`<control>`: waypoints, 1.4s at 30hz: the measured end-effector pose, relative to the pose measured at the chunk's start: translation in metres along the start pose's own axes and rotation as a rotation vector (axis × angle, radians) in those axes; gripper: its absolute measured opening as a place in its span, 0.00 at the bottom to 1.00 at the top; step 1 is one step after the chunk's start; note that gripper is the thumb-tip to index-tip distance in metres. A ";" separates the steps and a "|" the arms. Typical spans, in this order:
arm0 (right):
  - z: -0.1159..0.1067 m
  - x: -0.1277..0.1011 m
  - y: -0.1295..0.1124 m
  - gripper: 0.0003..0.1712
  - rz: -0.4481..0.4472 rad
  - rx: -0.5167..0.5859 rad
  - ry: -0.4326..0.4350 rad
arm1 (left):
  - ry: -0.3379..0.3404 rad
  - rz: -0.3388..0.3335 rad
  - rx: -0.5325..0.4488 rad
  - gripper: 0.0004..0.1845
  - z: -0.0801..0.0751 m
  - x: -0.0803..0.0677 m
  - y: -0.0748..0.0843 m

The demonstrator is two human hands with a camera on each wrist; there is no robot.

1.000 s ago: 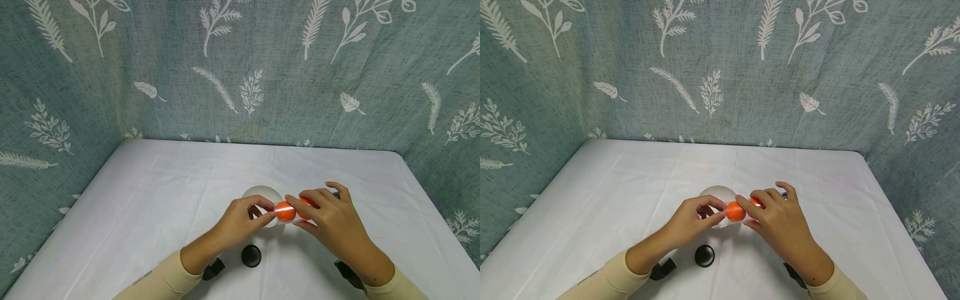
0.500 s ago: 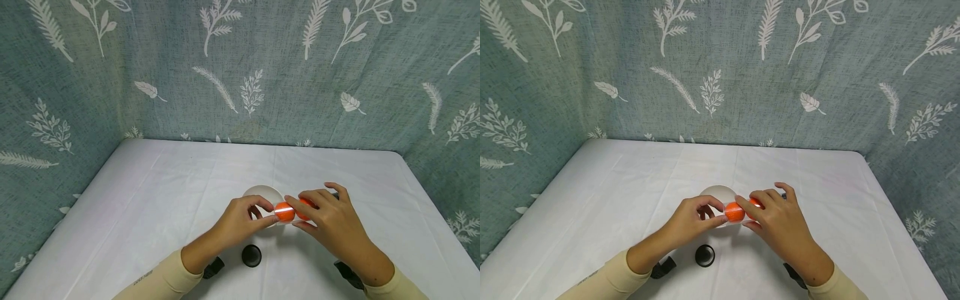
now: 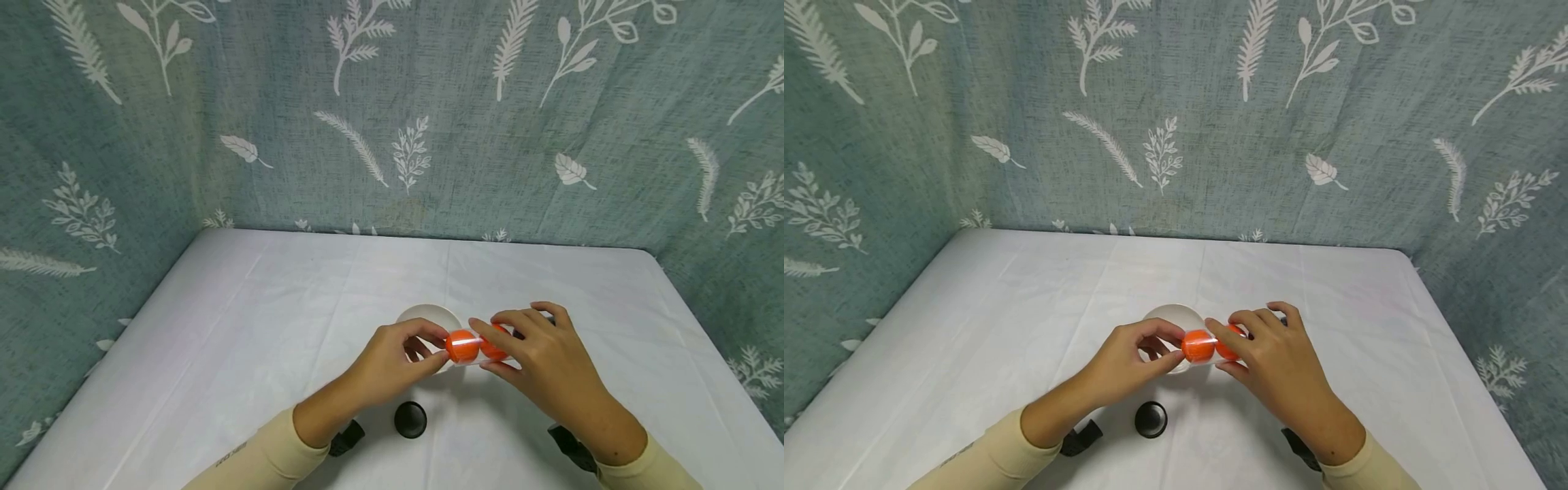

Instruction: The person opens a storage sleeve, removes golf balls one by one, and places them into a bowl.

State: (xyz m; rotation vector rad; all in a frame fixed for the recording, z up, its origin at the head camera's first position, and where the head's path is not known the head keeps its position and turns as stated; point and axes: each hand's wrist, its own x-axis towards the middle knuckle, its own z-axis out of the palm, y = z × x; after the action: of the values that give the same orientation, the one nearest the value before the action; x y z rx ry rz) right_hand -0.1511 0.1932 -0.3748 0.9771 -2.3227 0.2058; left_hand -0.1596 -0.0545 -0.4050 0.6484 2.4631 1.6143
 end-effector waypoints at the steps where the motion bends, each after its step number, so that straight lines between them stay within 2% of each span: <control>1: 0.000 0.000 0.000 0.41 0.007 0.002 -0.007 | -0.002 -0.007 -0.005 0.12 0.000 0.000 0.000; 9: 0.000 -0.002 0.002 0.40 0.015 0.049 -0.002 | -0.003 -0.023 -0.042 0.17 0.001 0.000 0.000; 15: 0.001 -0.003 0.003 0.34 0.010 0.059 -0.007 | -0.012 -0.029 -0.062 0.21 0.001 0.000 -0.001; 18: 0.000 -0.003 0.002 0.35 0.011 0.059 -0.011 | -0.018 -0.030 -0.071 0.22 0.001 0.000 0.000; 23: -0.001 -0.002 0.001 0.40 0.020 0.057 -0.020 | -0.035 -0.018 -0.071 0.21 -0.001 0.001 0.000; 27: -0.001 -0.002 0.001 0.41 0.025 0.055 -0.033 | -0.043 -0.006 -0.055 0.21 -0.002 0.001 -0.002; 35: 0.000 -0.003 0.003 0.32 0.030 0.062 -0.045 | -0.043 0.020 -0.029 0.21 -0.003 0.000 -0.001; 42: 0.000 -0.001 0.003 0.32 0.031 0.065 -0.043 | -0.025 0.008 -0.037 0.23 -0.003 0.001 0.000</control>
State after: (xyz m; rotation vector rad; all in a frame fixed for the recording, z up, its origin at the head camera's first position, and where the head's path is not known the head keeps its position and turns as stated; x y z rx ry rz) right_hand -0.1528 0.1963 -0.3755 0.9869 -2.3841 0.2764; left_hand -0.1613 -0.0568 -0.4031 0.6702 2.4098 1.6405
